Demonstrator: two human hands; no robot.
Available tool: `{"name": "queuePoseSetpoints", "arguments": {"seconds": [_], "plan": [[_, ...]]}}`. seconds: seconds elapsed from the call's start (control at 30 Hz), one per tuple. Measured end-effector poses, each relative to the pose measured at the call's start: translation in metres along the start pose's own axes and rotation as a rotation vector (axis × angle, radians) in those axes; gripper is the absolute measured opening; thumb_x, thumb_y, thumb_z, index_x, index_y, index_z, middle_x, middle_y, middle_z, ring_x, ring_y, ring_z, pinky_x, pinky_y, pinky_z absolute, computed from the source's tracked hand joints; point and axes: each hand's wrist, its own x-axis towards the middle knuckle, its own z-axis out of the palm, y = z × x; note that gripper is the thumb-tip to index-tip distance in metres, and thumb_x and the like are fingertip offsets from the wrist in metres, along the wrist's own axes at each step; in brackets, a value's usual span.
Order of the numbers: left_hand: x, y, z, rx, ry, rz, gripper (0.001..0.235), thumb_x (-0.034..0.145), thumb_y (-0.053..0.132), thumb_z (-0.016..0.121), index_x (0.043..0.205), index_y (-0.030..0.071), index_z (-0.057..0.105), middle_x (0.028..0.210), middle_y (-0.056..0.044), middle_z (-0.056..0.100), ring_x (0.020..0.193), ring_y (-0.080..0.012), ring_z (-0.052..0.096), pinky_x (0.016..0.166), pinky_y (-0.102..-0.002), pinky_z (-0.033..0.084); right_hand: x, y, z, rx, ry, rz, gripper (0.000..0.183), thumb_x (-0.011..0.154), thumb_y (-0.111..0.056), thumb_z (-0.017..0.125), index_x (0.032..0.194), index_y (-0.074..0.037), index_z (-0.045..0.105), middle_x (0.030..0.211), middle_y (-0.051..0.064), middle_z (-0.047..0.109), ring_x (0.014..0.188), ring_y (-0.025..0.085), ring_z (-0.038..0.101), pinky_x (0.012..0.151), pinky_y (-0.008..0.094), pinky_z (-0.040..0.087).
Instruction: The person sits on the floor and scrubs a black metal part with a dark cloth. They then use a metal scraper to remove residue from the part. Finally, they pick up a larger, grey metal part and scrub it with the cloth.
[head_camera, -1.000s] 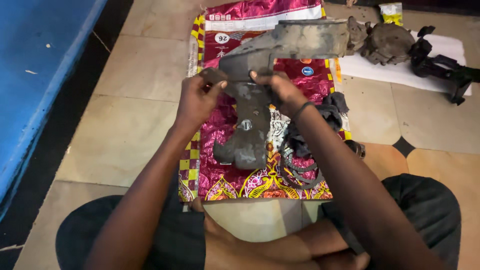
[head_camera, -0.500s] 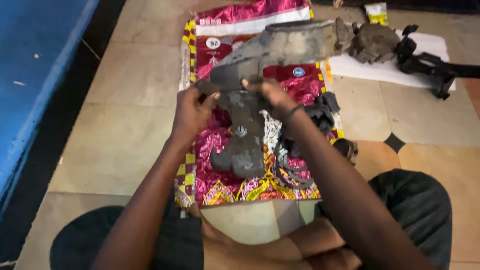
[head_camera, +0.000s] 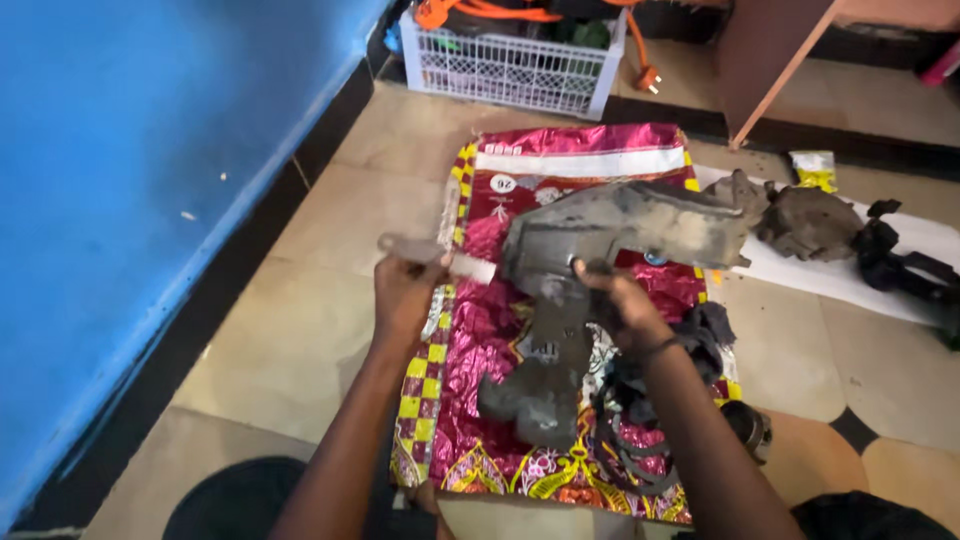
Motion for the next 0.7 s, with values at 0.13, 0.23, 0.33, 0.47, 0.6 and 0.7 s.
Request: {"name": "queuePoseSetpoints", "arguments": {"seconds": [0.13,0.23,0.33,0.47,0.6,0.7], "plan": [[0.024,-0.01,0.007,0.071,0.007,0.036,0.014,0.093,0.004,0.071,0.1,-0.008,0.071,0.086,-0.011,0.074,0.072,-0.0175,0.071,0.068,-0.031,0.059,0.012,0.009,-0.007,-0.018,-0.018,-0.008,0.019,0.093,-0.026,0.074,0.103,-0.011,0.069,0.09,-0.005,0.071,0.08,0.01,0.065,0.071,0.028,0.051],[0.026,-0.017,0.015,0.112,-0.063,0.086,0.012,0.091,0.002,0.07,0.101,-0.005,0.069,0.088,-0.008,0.074,0.076,-0.0157,0.071,0.069,-0.03,0.059,0.013,0.008,-0.007,-0.068,0.015,0.009,0.02,0.093,-0.029,0.075,0.102,-0.011,0.07,0.084,-0.005,0.067,0.072,0.01,0.061,0.064,0.029,0.048],[0.019,-0.02,0.023,0.179,-0.091,0.15,0.01,0.093,0.003,0.07,0.1,-0.003,0.069,0.087,-0.006,0.073,0.077,-0.0125,0.069,0.07,-0.029,0.058,0.01,0.003,-0.001,-0.072,0.035,0.035,0.02,0.091,-0.028,0.073,0.101,-0.011,0.068,0.086,-0.003,0.068,0.074,0.012,0.064,0.067,0.03,0.051],[0.009,-0.011,0.026,0.343,-0.049,0.33,0.006,0.096,0.002,0.071,0.099,-0.003,0.07,0.08,-0.007,0.069,0.072,-0.0102,0.06,0.066,-0.03,0.051,0.006,-0.001,0.008,-0.046,0.006,-0.005,0.021,0.092,-0.027,0.073,0.104,-0.01,0.068,0.093,-0.003,0.069,0.083,0.011,0.067,0.077,0.03,0.054],[-0.003,-0.004,0.034,0.357,-0.034,0.305,0.007,0.095,0.005,0.07,0.098,-0.002,0.069,0.08,-0.007,0.068,0.071,-0.0097,0.058,0.064,-0.031,0.05,0.003,0.0,0.01,-0.033,0.022,0.014,0.023,0.091,-0.026,0.072,0.104,-0.008,0.068,0.093,0.0,0.072,0.083,0.014,0.068,0.077,0.033,0.055],[-0.018,0.005,0.034,0.45,-0.022,0.372,0.007,0.097,0.006,0.066,0.098,0.0,0.069,0.083,-0.012,0.069,0.075,-0.0207,0.061,0.067,-0.036,0.051,0.005,0.005,0.015,0.0,0.044,0.031,0.021,0.09,-0.024,0.072,0.104,-0.008,0.069,0.093,0.001,0.073,0.084,0.015,0.07,0.077,0.033,0.056]]}}
